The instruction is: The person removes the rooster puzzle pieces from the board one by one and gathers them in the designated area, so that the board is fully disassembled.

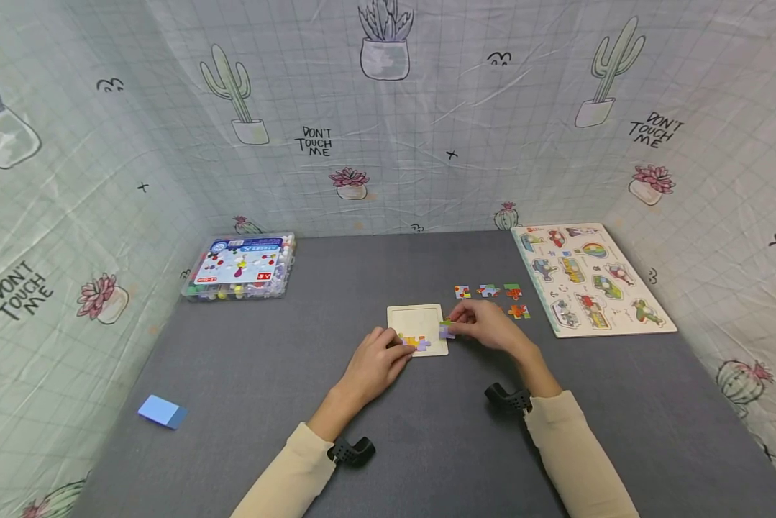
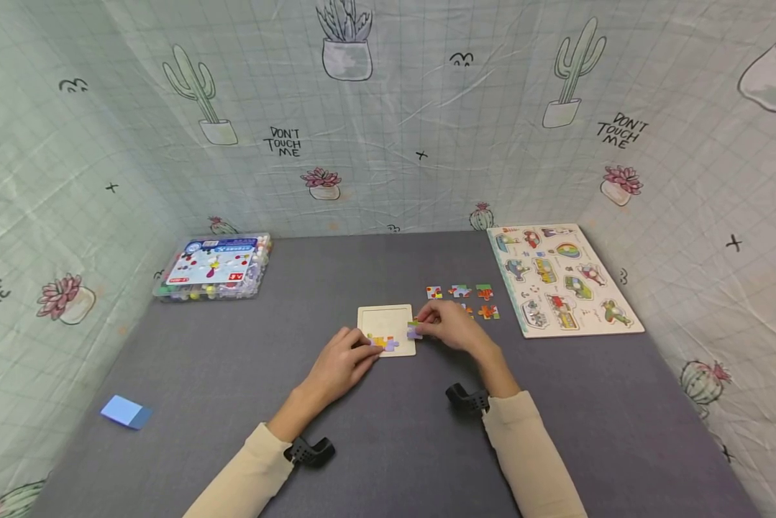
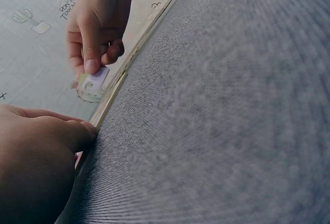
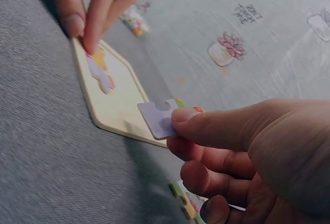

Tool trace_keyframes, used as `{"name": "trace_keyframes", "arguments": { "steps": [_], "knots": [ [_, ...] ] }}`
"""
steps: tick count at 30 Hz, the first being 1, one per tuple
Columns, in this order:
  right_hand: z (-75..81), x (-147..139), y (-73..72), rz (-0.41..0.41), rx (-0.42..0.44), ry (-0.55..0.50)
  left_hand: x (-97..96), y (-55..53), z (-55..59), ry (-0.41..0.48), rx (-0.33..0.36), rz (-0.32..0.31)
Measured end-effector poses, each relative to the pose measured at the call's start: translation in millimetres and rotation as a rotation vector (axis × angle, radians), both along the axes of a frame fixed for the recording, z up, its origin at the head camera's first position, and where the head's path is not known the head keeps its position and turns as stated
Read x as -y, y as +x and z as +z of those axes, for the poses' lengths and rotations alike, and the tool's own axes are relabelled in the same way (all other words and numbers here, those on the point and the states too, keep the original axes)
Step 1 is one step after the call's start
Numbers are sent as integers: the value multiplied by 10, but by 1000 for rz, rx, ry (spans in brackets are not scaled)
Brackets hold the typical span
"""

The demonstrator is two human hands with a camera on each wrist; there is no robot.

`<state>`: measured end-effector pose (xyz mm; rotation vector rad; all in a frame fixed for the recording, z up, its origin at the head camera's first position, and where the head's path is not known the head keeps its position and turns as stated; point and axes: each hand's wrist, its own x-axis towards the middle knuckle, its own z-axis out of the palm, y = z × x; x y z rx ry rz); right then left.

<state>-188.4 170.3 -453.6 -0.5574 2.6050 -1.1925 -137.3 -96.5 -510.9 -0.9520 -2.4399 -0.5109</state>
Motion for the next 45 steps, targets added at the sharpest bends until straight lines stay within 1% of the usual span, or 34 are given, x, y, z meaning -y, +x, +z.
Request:
{"name": "trace_keyframes", "arguments": {
  "steps": [9, 13, 20, 24, 29, 31, 36, 45],
  "knots": [
    [37, -155, -32, -57, -17, 18, -1, 4, -7, 0, 5, 1],
    [51, -232, -40, -70, -40, 16, -1, 9, 1, 8, -1, -1],
    [71, -380, -43, -85, -45, 4, -2, 10, 5, 8, -12, -2],
    [82, -455, -41, -108, -58, 1, -3, 14, 2, 1, 5, 2],
    [100, -535, -41, -136, -42, 3, -3, 20, 2, -7, 33, 8],
    [116, -563, -33, -152, -30, 8, -4, 16, -3, -10, 38, 10],
    [146, -641, -7, -168, -47, 25, -5, -6, -13, -10, 27, 10],
    [121, -791, 48, -198, -65, 63, 10, -8, -10, -18, 39, 7]
  ]
}}
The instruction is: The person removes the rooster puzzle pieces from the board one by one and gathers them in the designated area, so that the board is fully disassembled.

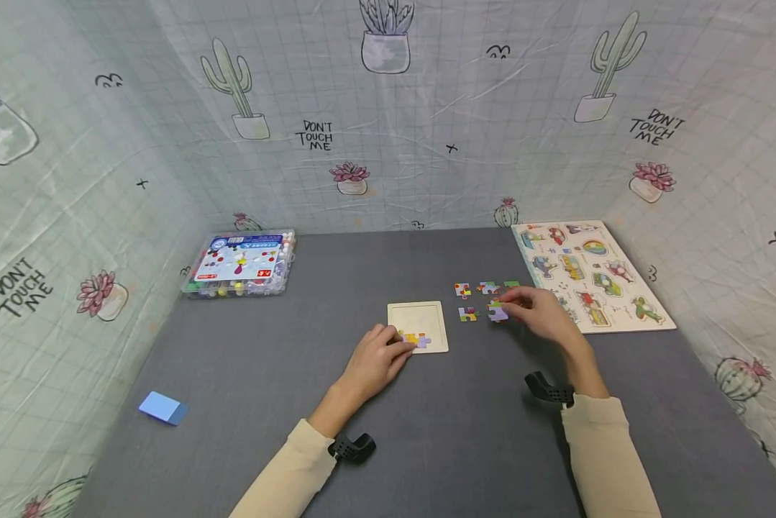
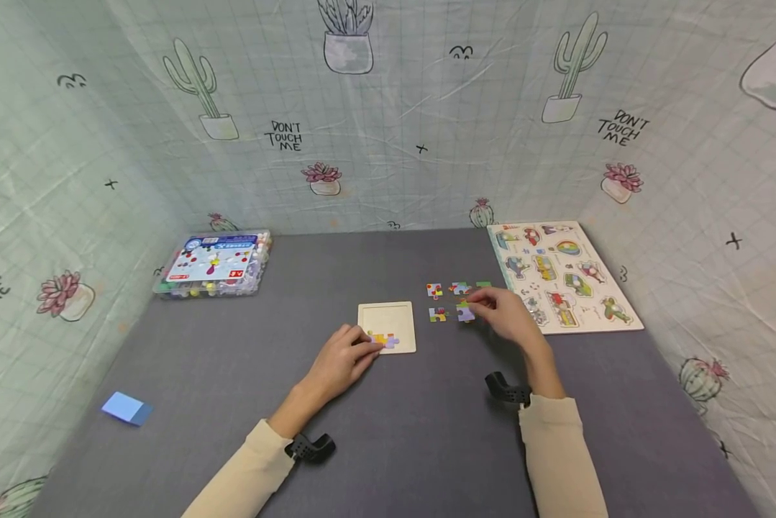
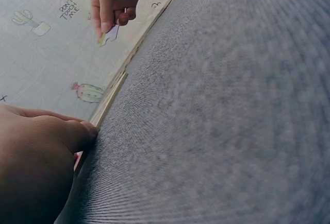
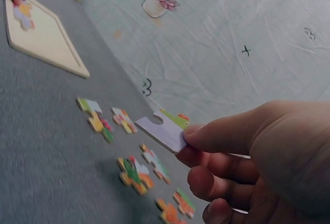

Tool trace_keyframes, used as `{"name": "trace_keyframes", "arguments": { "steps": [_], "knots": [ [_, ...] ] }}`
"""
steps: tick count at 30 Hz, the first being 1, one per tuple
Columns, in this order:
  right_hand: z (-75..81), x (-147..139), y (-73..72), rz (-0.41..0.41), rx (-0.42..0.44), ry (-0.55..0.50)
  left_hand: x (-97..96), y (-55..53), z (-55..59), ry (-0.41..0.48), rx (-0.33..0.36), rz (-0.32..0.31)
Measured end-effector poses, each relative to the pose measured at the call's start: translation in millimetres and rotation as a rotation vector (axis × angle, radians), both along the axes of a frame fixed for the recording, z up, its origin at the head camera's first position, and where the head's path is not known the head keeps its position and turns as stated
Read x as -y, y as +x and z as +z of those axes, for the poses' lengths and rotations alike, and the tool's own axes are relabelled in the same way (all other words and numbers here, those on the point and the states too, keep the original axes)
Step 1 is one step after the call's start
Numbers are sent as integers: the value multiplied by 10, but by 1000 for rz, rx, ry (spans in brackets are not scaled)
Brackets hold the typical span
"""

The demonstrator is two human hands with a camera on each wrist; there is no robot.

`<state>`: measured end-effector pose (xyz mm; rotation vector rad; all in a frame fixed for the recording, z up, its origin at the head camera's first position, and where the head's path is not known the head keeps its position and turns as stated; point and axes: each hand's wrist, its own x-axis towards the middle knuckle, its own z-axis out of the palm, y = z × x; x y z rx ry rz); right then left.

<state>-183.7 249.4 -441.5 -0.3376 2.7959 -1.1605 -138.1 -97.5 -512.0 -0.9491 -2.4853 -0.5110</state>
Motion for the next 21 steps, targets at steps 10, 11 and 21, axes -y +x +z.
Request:
{"name": "trace_keyframes", "arguments": {
  "steps": [10, 11, 21],
  "knots": [
    [-44, -171, 96, -78, 14, 27, 3, -3, 5, 2, -13, 4],
    [-63, -188, 107, -86, 18, 34, 6, -2, 8, 3, -16, 4],
    [-212, -364, 211, -127, -1, 115, -7, -6, 5, 17, -28, -7]
  ]
}}
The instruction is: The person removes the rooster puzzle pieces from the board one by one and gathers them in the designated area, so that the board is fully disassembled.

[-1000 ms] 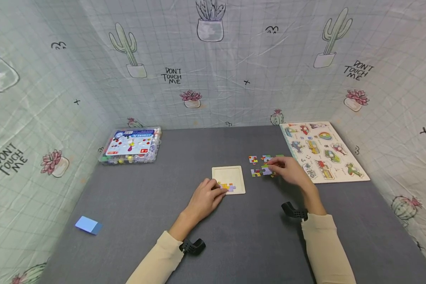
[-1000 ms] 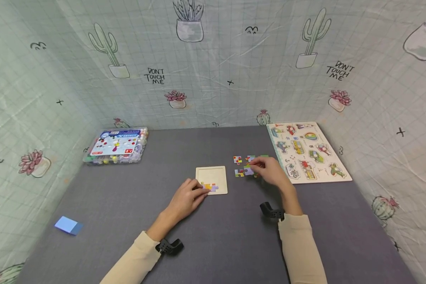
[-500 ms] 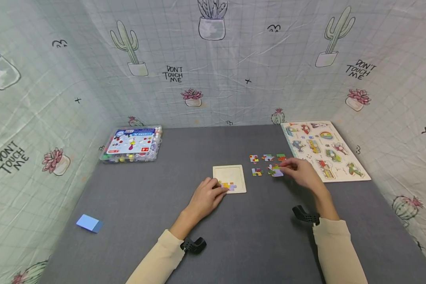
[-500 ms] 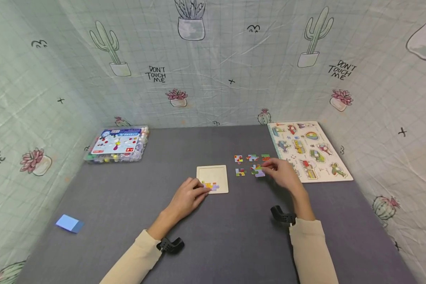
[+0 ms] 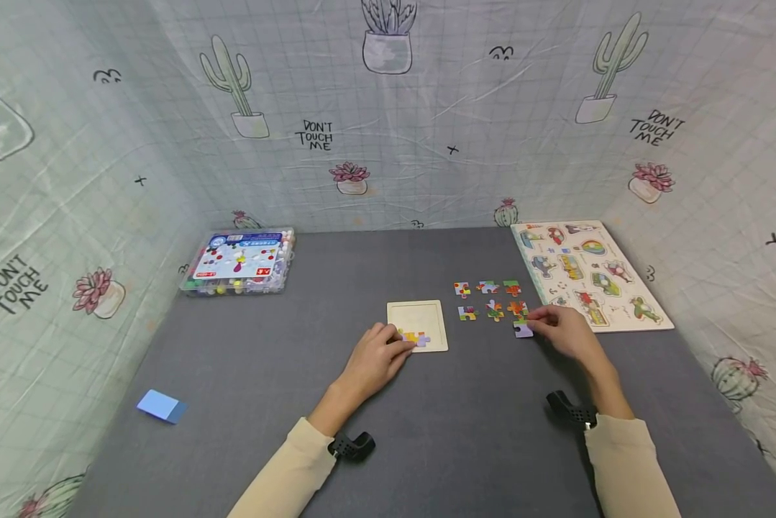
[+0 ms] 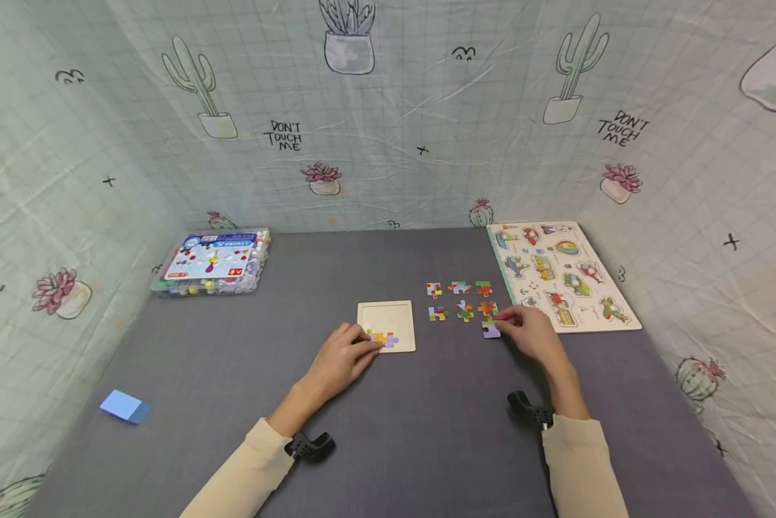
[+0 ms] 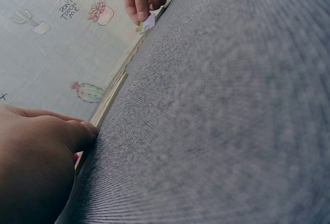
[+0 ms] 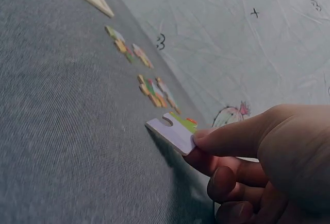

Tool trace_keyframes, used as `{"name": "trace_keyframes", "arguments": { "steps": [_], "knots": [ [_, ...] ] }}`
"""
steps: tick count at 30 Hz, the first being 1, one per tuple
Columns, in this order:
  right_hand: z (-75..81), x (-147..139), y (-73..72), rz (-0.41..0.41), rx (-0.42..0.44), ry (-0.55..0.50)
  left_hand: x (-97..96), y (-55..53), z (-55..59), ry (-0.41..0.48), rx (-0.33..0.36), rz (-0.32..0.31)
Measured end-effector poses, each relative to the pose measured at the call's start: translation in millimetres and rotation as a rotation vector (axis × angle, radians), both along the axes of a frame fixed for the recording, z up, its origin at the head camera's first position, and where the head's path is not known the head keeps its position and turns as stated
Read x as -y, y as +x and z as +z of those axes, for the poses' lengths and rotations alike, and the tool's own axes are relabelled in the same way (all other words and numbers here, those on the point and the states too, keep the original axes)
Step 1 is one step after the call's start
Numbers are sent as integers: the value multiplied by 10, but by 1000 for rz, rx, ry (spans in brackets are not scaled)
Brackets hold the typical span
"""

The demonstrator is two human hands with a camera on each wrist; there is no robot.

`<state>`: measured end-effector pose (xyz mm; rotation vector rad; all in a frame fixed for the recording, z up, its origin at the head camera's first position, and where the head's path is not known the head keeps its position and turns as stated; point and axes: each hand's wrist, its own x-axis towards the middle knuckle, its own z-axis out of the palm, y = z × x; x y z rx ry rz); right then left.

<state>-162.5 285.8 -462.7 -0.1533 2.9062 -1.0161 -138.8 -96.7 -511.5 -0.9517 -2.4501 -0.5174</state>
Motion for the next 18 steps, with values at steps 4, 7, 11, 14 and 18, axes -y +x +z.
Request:
{"name": "trace_keyframes", "arguments": {
  "steps": [4, 7, 11, 14, 18],
  "knots": [
    [-29, -34, 27, 5, -15, 22, -1, 1, -2, 4, -9, 0],
    [-39, -39, 41, 3, -24, 35, 1, 1, -5, 7, -7, 1],
    [-43, -29, 53, -9, -36, 56, 2, -1, -11, 6, -5, 5],
    [-53, -19, 54, -13, -47, 76, 3, 0, -9, 8, -9, 4],
    [-64, -8, 58, -20, -46, 89, 0, 4, -10, 13, -18, 1]
  ]
}}
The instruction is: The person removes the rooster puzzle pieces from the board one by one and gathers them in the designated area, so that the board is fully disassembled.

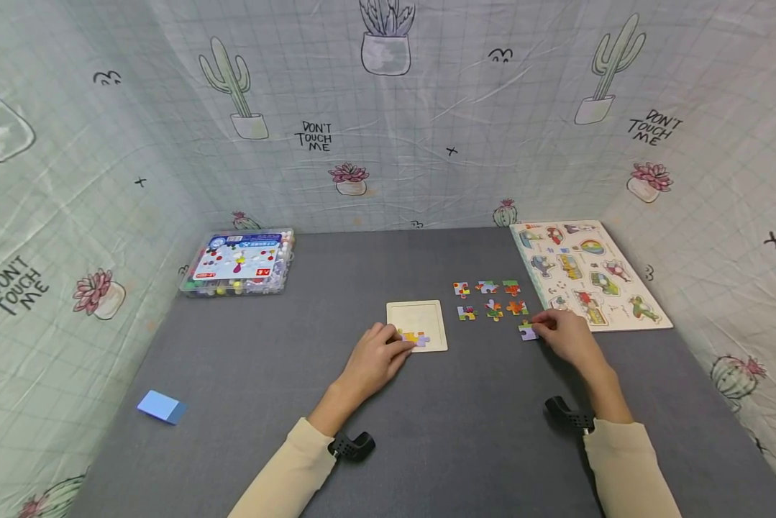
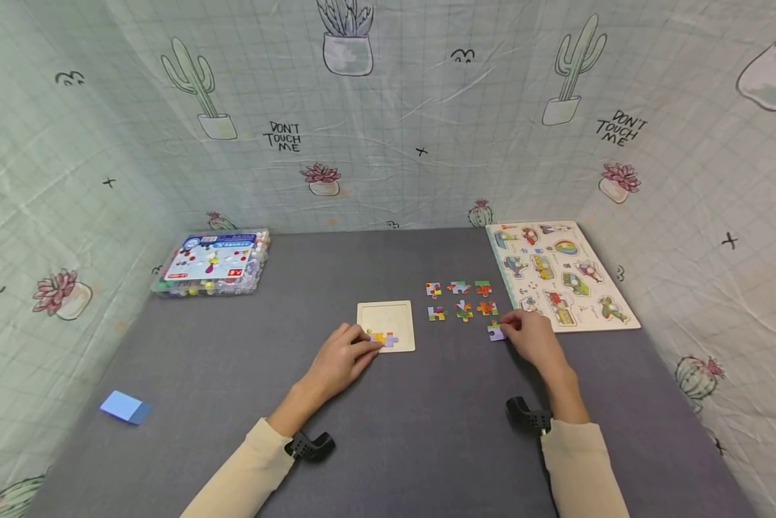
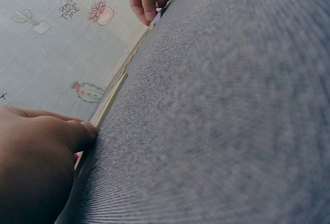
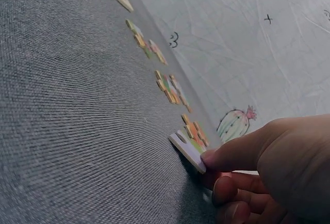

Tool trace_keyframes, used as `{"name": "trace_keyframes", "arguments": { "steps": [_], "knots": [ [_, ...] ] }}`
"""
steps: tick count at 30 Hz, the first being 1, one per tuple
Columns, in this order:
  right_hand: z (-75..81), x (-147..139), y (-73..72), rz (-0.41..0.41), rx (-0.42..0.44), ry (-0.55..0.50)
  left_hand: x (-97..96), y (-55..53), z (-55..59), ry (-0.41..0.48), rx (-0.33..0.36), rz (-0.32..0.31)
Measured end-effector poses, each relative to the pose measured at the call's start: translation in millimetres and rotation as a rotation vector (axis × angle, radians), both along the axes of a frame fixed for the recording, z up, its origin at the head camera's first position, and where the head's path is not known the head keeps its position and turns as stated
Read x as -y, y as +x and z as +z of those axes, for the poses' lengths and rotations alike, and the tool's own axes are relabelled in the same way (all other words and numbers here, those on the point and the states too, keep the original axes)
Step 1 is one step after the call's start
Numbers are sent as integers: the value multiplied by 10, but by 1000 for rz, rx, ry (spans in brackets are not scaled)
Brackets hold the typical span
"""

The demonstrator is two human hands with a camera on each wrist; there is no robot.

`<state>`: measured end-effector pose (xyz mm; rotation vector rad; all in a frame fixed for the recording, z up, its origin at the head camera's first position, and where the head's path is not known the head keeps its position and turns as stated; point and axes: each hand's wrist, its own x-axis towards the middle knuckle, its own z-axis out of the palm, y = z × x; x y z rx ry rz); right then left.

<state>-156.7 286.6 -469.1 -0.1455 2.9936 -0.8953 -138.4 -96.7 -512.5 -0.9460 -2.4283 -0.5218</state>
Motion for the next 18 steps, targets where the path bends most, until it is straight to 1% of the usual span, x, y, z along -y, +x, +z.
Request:
{"name": "trace_keyframes", "arguments": {
  "steps": [6, 13, 18],
  "knots": [
    [-1, 26, 16, 1, 13, 11, -5, 2, 7, 0, -14, 3],
    [17, 42, 41, 16, 42, 16, -13, 12, 21, -2, -11, 11],
    [21, 45, 46, 15, 40, 20, -18, 18, 37, -6, -9, 20]
  ]
}}
